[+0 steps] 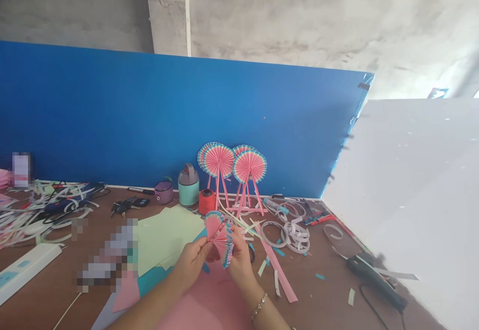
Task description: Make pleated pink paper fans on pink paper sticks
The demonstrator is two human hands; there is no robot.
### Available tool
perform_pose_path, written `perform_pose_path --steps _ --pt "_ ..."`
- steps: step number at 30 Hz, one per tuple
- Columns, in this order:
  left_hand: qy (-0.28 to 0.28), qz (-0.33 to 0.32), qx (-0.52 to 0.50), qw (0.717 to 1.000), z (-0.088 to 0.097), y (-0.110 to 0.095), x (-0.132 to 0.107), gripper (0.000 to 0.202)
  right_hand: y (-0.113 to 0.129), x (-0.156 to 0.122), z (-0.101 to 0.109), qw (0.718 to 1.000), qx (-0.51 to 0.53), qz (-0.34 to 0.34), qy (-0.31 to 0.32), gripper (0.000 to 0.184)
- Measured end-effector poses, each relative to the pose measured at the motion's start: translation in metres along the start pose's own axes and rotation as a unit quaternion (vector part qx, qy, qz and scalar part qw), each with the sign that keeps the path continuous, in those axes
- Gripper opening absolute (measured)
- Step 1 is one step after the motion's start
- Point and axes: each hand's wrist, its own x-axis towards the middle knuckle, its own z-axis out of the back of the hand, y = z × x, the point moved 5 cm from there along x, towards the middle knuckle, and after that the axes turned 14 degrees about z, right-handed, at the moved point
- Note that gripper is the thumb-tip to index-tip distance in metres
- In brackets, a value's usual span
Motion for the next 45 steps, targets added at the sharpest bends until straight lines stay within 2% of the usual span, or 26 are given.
perform_pose_path --steps 4,8,14,17,20,22,25,28,36,45 --pt "0.007 -0.007 0.042 0.999 0.001 0.001 0.001 0.038 0.004 0.001 0.0 1.0 0.001 0.003 -0.001 0.015" --pt "0.005 -0.023 0.091 0.996 0.003 0.001 0.003 0.038 0.004 0.002 -0.003 0.998 0.052 -0.036 0.008 0.021" --pt "-0.055 -0.013 0.185 0.981 0.015 0.001 0.007 0.034 0.008 0.0 -0.006 0.98 0.16 -0.108 0.046 0.048" --pt "-0.075 -0.001 0.236 0.969 0.019 -0.001 0.007 0.034 0.016 0.002 -0.003 0.973 0.169 -0.139 0.07 0.057" --pt "-0.107 0.015 0.315 0.943 0.024 -0.004 0.007 0.033 0.022 0.004 0.001 0.97 0.166 -0.154 0.09 0.061" --pt "-0.122 0.032 0.374 0.919 0.026 -0.005 0.008 0.031 0.02 0.005 0.002 0.967 0.174 -0.159 0.095 0.056" --pt "-0.123 0.051 0.46 0.878 0.027 -0.004 0.01 0.029 0.009 0.005 0.006 0.972 0.164 -0.154 0.066 0.041" --pt "-0.119 0.056 0.505 0.853 0.026 -0.002 0.013 0.029 -0.004 0.005 0.01 0.984 0.117 -0.134 0.031 0.037" --pt "-0.105 0.049 0.524 0.844 0.024 0.002 0.016 0.026 -0.018 0.004 0.017 0.992 0.011 -0.127 0.025 0.048" --pt "-0.095 0.031 0.507 0.856 0.023 -0.001 0.013 0.023 -0.017 0.006 0.014 0.993 0.032 -0.106 0.033 0.048"
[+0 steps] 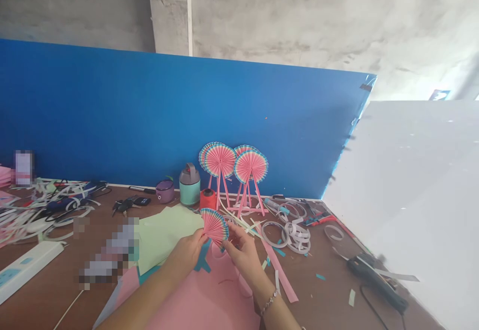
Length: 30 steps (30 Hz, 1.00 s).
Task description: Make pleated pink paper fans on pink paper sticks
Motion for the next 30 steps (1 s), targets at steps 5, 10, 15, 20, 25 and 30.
perform_pose_path --steps 5,10,15,20,25,30 --pt "0.01 -0.004 -0.011 1.0 0.0006 -0.0006 -0.0013 0.022 0.0004 -0.0022 -0.0027 1.0 -0.012 -0.008 0.011 0.044" --pt "0.018 0.007 -0.015 1.0 0.0023 -0.0005 -0.0019 0.022 0.0025 -0.0043 -0.0019 0.997 -0.067 -0.023 0.005 0.046" --pt "0.032 0.012 -0.007 0.999 0.0017 -0.0002 -0.0014 0.023 0.0083 -0.0035 -0.0025 0.994 -0.111 -0.012 0.005 0.045" --pt "0.044 0.013 0.011 0.999 -0.002 0.0012 -0.0011 0.022 0.006 -0.0041 -0.0028 0.992 -0.125 -0.015 0.01 0.047" --pt "0.054 0.009 0.033 0.998 -0.004 0.0015 -0.0014 0.023 0.0036 -0.0049 -0.0023 0.993 -0.115 -0.012 0.008 0.052" --pt "0.058 0.005 0.046 0.997 -0.0022 0.0003 -0.0022 0.024 0.0101 -0.0059 -0.0043 0.996 -0.088 -0.009 0.006 0.045"
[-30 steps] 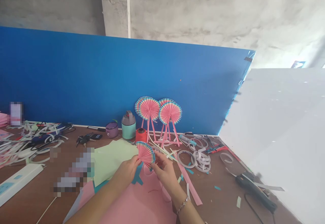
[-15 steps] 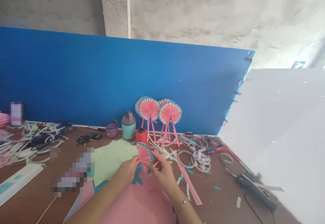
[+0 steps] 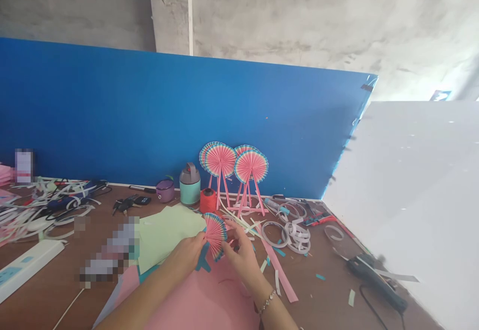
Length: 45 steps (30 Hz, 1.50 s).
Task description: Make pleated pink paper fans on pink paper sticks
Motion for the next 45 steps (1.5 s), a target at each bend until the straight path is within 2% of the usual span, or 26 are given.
perform_pose_path --steps 4,12,18,21,26,33,45 --pt "-0.001 -0.006 0.006 1.0 0.0 0.001 0.001 0.027 -0.003 -0.001 0.002 1.0 0.028 -0.014 -0.003 0.028" --pt "0.003 -0.033 0.016 0.999 -0.005 0.005 0.003 0.023 -0.01 0.004 0.011 0.999 -0.001 0.034 0.013 0.021" --pt "0.0 -0.04 0.016 0.999 -0.006 0.006 0.004 0.024 -0.008 0.003 0.01 0.999 0.031 -0.026 0.037 0.023" --pt "0.003 -0.043 0.017 0.999 -0.003 0.005 0.003 0.023 -0.01 0.003 0.01 0.998 0.033 -0.03 0.038 0.02" --pt "0.005 -0.04 0.016 0.999 0.002 0.004 -0.001 0.026 -0.008 0.003 0.015 0.997 -0.052 0.039 0.032 0.019" --pt "0.013 -0.049 0.021 0.999 0.009 0.001 -0.005 0.027 -0.004 0.004 0.019 0.973 -0.182 0.126 0.07 0.023" --pt "0.008 -0.045 0.023 0.999 0.012 -0.001 -0.008 0.026 0.014 0.006 0.017 0.945 -0.269 0.16 0.092 0.021"
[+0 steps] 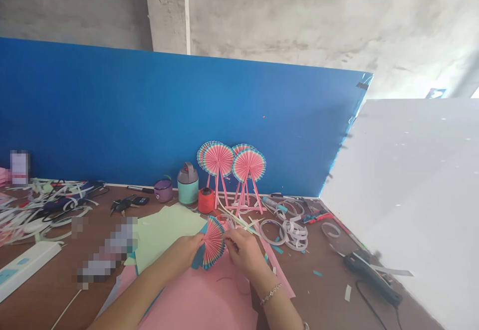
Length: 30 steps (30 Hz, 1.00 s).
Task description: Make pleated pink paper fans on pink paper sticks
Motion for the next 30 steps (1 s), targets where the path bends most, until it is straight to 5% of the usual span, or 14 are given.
perform_pose_path --steps 7,19,30 --pt "0.005 -0.002 0.004 1.0 -0.0013 0.0005 0.0005 0.028 -0.0002 -0.0004 -0.0046 0.996 -0.062 0.054 0.047 0.028" --pt "0.009 -0.009 0.012 1.0 -0.0044 0.0022 0.0018 0.028 0.0002 -0.0007 -0.0059 0.989 -0.088 0.12 0.008 0.027" --pt "0.013 -0.015 0.007 1.0 -0.0035 0.0007 0.0005 0.024 -0.003 -0.0011 -0.0071 0.992 -0.111 0.065 0.018 0.015"
